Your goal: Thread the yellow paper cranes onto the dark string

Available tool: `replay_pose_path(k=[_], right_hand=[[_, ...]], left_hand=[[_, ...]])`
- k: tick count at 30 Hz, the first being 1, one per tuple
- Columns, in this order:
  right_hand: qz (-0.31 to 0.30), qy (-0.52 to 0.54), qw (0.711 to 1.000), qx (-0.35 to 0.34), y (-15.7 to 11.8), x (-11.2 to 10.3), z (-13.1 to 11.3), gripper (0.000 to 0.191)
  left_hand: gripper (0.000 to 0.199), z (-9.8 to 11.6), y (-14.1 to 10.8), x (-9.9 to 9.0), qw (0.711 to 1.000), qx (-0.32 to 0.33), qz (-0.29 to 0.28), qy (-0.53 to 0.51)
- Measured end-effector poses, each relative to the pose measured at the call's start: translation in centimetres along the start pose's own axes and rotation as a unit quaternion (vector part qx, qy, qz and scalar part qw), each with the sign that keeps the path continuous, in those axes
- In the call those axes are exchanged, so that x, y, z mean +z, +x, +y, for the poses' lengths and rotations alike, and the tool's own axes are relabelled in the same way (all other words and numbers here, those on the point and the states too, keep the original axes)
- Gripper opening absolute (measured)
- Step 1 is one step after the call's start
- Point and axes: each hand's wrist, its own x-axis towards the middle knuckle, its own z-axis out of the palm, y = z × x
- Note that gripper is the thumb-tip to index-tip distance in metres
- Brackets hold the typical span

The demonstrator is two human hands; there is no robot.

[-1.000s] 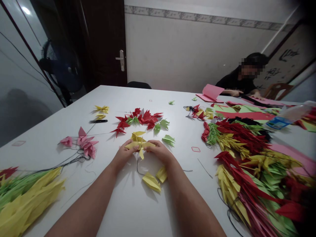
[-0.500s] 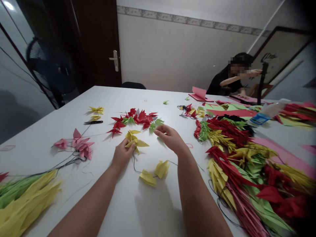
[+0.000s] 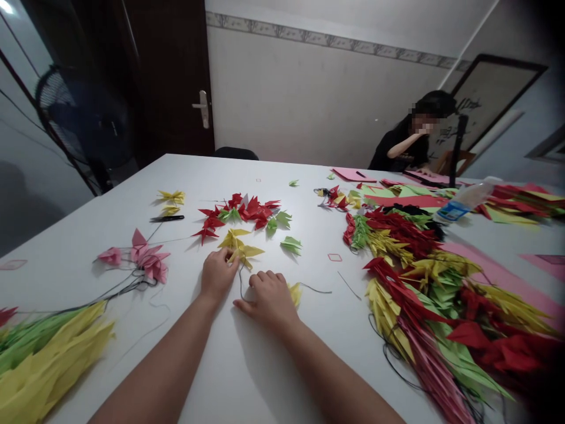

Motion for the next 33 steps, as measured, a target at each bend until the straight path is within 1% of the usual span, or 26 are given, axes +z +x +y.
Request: replay_pose_path(k=[3, 6, 8, 10, 12, 13, 14, 15, 16, 18, 19, 20, 22, 24, 27, 29, 33], right_hand=[[-0.035, -0.024, 0.999, -0.027, 0.1, 0.2, -0.1, 0.014], [-0.047, -0.007, 0.997, -0.057, 0.3, 0.4, 0.2, 0.014], [-0.041, 0.054, 0.996, -0.063, 0.4, 0.4, 0.7, 0.013], [-0.037, 0.152, 0.987, -0.043, 0.6, 0.0, 1.5, 0.012], [-0.04, 0.259, 0.965, -0.014, 0.8, -0.5, 2.2, 0.013], [-0.046, 0.298, 0.953, -0.004, 0.9, -0.7, 2.4, 0.013], [-0.05, 0.316, 0.947, 0.003, 0.9, -0.9, 2.5, 0.012], [-0.052, 0.309, 0.95, 0.007, 0.9, -1.1, 2.5, 0.012], [-0.048, 0.277, 0.96, 0.008, 0.8, -1.1, 2.4, 0.013], [-0.029, 0.161, 0.986, -0.003, 0.6, -0.9, 1.7, 0.014], [-0.021, 0.101, 0.995, -0.013, 0.4, -0.7, 1.3, 0.016], [-0.019, 0.05, 0.998, -0.025, 0.3, -0.4, 0.8, 0.019], [-0.037, -0.022, 0.998, -0.041, 0.1, 0.0, 0.2, 0.025], [-0.067, -0.065, 0.994, -0.054, 0.0, 0.1, 0.0, 0.018], [-0.09, -0.077, 0.989, -0.092, 0.1, -0.2, 0.4, 0.019], [-0.093, -0.042, 0.989, -0.103, 0.2, -0.8, 0.8, 0.017], [-0.072, 0.069, 0.993, -0.058, 0.4, -1.7, 1.2, 0.013]], left_hand=[[0.008, 0.2, 0.0, -0.3, 0.999, -0.024, -0.02, -0.014], [0.01, 0.4, 0.0, -0.5, 0.998, -0.042, -0.024, -0.033], [0.011, 0.5, 0.0, -0.7, 0.998, -0.053, -0.021, -0.04], [0.012, 0.6, 0.0, -0.8, 0.997, -0.064, -0.019, -0.043], [0.012, 0.7, 0.0, -0.8, 0.996, -0.073, -0.017, -0.041], [0.012, 0.7, 0.0, -0.8, 0.996, -0.077, -0.015, -0.04], [0.013, 0.7, 0.0, -0.8, 0.996, -0.079, -0.014, -0.04], [0.014, 0.7, 0.0, -0.8, 0.996, -0.081, -0.013, -0.041], [0.015, 0.7, 0.0, -0.8, 0.996, -0.082, -0.013, -0.044], [0.018, 0.6, 0.0, -0.8, 0.995, -0.084, -0.011, -0.052], [0.019, 0.5, 0.1, -0.7, 0.995, -0.085, -0.009, -0.057], [0.02, 0.5, 0.1, -0.7, 0.994, -0.086, -0.005, -0.063], [0.022, 0.3, 0.1, -0.6, 0.993, -0.092, 0.008, -0.075], [0.022, 0.1, 0.1, -0.5, 0.99, -0.107, 0.023, -0.091], [0.021, 0.0, 0.2, -0.4, 0.985, -0.134, 0.033, -0.102], [0.021, -0.1, 0.2, -0.4, 0.985, -0.138, 0.033, -0.099], [0.021, -0.2, 0.2, -0.4, 0.99, -0.104, 0.041, -0.083]])
